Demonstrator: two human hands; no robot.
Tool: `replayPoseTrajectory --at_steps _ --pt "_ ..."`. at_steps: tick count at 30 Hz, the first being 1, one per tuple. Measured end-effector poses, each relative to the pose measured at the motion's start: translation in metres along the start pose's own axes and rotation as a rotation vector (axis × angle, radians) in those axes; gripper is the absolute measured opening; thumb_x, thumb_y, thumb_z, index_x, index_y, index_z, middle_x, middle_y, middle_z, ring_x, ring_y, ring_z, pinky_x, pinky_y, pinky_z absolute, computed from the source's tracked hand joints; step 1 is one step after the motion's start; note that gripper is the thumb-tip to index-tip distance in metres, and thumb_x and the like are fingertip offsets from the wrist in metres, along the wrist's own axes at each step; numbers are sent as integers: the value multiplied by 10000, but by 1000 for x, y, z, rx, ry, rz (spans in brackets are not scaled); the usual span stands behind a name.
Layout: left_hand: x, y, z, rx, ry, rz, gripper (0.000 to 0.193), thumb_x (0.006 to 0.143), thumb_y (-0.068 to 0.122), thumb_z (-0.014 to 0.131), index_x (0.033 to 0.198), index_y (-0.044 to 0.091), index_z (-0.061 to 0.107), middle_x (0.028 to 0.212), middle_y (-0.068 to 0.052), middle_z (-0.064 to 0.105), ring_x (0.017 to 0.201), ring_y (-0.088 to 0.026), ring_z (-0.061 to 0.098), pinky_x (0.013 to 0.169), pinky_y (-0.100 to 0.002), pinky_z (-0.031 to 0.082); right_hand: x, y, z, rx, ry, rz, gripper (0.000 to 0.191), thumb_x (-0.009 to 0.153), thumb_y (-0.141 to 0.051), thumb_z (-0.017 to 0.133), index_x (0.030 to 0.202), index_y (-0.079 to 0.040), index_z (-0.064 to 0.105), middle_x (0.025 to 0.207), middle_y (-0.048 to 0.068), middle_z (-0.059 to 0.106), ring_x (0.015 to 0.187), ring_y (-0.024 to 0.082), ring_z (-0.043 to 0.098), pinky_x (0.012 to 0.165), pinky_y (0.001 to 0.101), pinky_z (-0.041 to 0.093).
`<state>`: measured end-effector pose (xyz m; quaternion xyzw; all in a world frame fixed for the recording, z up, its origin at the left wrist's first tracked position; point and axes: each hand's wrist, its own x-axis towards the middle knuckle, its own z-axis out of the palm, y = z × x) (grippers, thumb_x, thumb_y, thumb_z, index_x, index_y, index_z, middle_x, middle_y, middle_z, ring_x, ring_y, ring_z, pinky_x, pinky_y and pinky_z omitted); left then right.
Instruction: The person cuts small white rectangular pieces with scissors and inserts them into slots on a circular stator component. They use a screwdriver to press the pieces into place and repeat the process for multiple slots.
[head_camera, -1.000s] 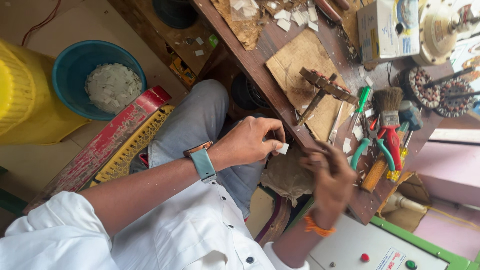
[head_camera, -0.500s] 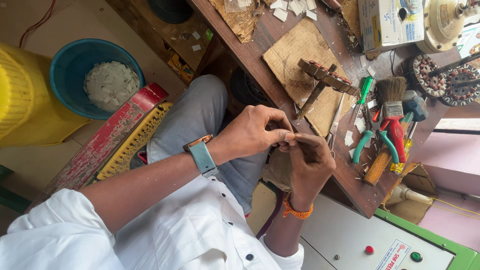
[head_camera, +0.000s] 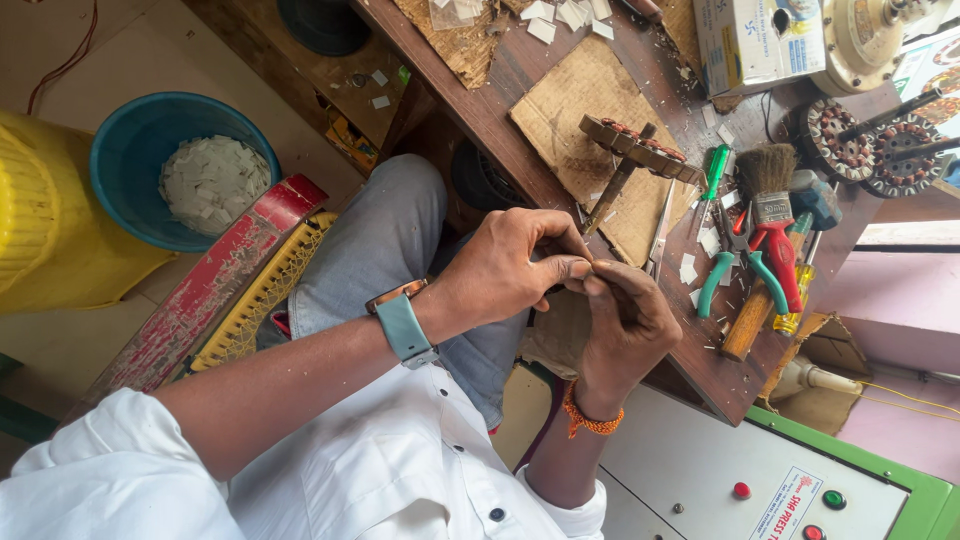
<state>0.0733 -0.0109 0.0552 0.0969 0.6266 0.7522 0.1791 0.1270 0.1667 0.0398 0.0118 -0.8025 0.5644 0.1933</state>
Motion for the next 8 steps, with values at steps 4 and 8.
replayPoseTrajectory --at_steps 4,8 --pt "-5 2 3 194 80 309 109 937 98 700 989 2 705 900 -105 773 839 -171 784 724 -304 628 -4 4 7 196 68 117 182 973 -17 744 1097 104 687 952 150 747 832 172 747 787 279 635" --pt "-6 10 4 456 103 389 121 928 119 716 979 10 708 936 -128 763 938 -264 725 836 -375 576 0 1 6 281 36 214 239 971 -71 734 1125 106 691 973 150 745 836 178 742 780 297 653"
